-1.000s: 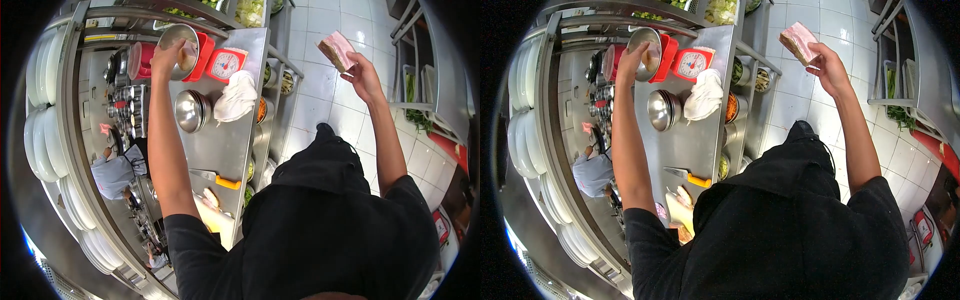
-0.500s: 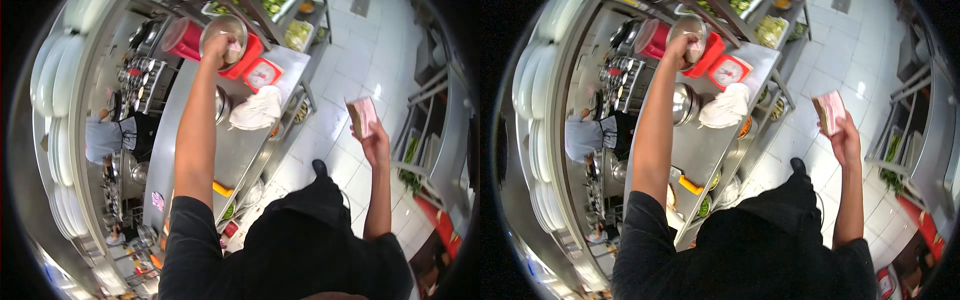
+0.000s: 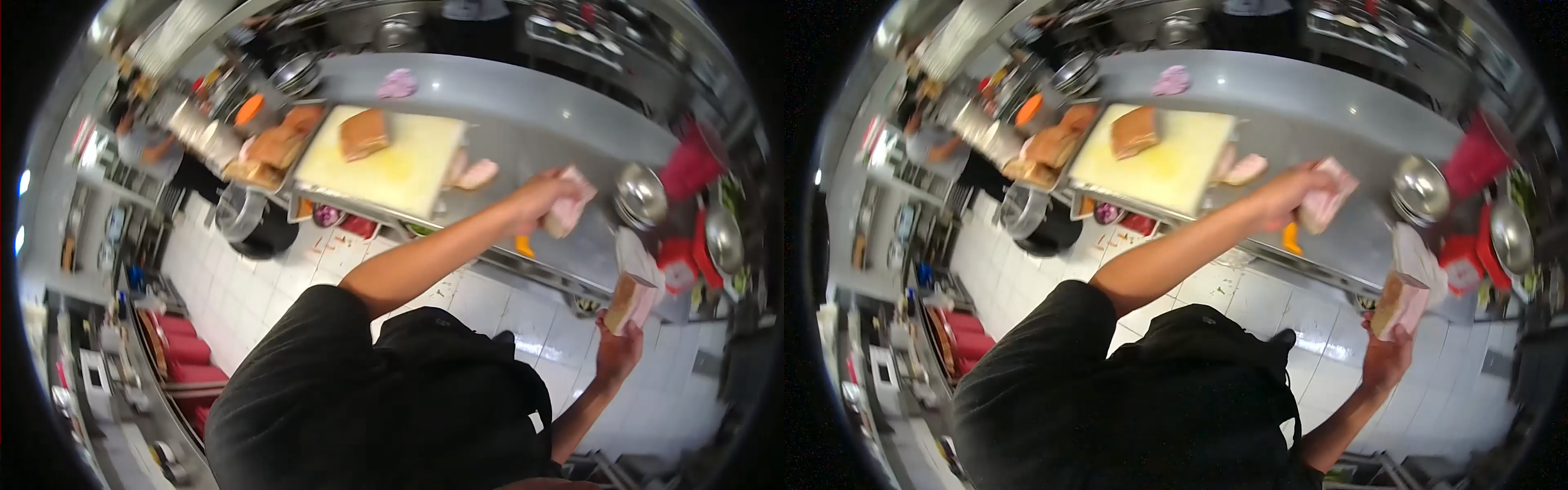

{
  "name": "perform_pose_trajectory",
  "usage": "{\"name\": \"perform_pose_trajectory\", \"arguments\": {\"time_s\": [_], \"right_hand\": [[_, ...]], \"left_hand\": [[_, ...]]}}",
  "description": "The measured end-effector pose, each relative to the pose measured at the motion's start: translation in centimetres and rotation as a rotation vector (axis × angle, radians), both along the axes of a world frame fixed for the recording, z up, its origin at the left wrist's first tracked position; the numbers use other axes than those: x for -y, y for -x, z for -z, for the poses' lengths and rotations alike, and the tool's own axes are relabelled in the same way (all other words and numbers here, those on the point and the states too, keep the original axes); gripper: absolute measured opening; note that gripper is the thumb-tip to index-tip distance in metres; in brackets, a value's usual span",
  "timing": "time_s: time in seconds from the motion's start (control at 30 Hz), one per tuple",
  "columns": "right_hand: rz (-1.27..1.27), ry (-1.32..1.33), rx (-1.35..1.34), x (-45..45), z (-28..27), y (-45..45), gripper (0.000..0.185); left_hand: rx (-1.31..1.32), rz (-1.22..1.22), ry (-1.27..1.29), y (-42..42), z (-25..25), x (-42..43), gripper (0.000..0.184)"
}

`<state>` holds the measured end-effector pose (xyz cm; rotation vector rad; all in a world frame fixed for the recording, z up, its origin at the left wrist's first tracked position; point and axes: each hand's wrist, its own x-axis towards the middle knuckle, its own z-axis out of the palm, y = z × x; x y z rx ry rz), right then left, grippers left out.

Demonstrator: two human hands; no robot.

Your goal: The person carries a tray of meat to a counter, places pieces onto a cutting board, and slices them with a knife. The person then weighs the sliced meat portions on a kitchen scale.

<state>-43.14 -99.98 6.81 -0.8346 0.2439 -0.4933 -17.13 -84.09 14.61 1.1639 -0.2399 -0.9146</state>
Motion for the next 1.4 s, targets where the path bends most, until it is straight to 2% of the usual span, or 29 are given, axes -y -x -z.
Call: {"name": "perform_pose_trajectory", "arguments": {"time_s": [0.07,0.13,0.2,0.3,0.37,0.53,0.7,0.87,0.93,1.07,1.13,1.2,1.27,1.3,1.37,1.4], "right_hand": [[-0.072,-0.027,-0.055,-4.9,0.5,-5.2,0.047],[-0.183,-0.037,-0.135,-9.9,1.3,-10.0,0.045],[-0.381,-0.074,-0.144,-15.4,1.5,-14.2,0.044],[-0.513,-0.164,-0.206,-22.7,1.3,-18.3,0.044],[-0.594,-0.147,-0.21,-25.4,1.0,-20.8,0.044],[-0.6,0.0,-0.289,-27.9,-0.6,-25.6,0.049],[-0.526,0.266,-0.275,-28.8,-3.5,-32.8,0.061],[-0.472,0.666,-0.342,-30.3,-4.6,-48.3,0.055],[-0.579,0.735,-0.377,-31.5,-4.0,-55.7,0.058],[-0.545,0.826,-0.53,-35.3,-0.6,-66.7,0.059],[-0.364,1.02,-0.597,-36.6,3.7,-71.6,0.064],[-0.332,1.164,-0.58,-37.6,4.2,-72.9,0.067],[-0.47,1.275,-0.494,-37.7,5.0,-71.7,0.067],[-0.451,1.468,-0.501,-37.4,7.6,-73.0,0.057],[-0.45,1.545,-0.517,-37.0,6.8,-72.1,0.053],[-0.448,1.577,-0.524,-37.0,6.3,-71.7,0.051]], "left_hand": [[-0.026,-0.194,0.009,-1.0,1.7,-8.4,0.044],[0.055,-0.342,-0.019,-2.4,3.3,-15.8,0.043],[0.037,-0.514,-0.041,-3.7,5.6,-22.1,0.042],[-0.131,-0.54,-0.043,-3.6,4.1,-29.7,0.05],[-0.116,-0.595,-0.016,-4.0,3.2,-32.2,0.052],[-0.02,-0.674,0.052,-7.7,2.7,-36.0,0.057],[0.094,-0.688,-0.044,-16.3,2.5,-36.1,0.052],[0.223,-0.772,-0.14,-30.2,3.9,-35.8,0.057],[0.299,-0.806,-0.301,-36.5,5.5,-35.8,0.057],[0.411,-0.842,-0.661,-44.7,7.3,-35.8,0.059],[0.521,-0.748,-0.899,-46.2,6.9,-35.4,0.061],[0.603,-0.685,-1.095,-47.0,6.6,-35.0,0.061],[0.633,-0.654,-1.244,-46.5,6.7,-34.3,0.06],[0.704,-0.444,-1.302,-48.3,8.6,-34.5,0.06],[0.853,-0.015,-1.384,-53.8,13.5,-35.6,0.061],[0.807,0.025,-1.306,-54.3,12.4,-36.1,0.061]]}}
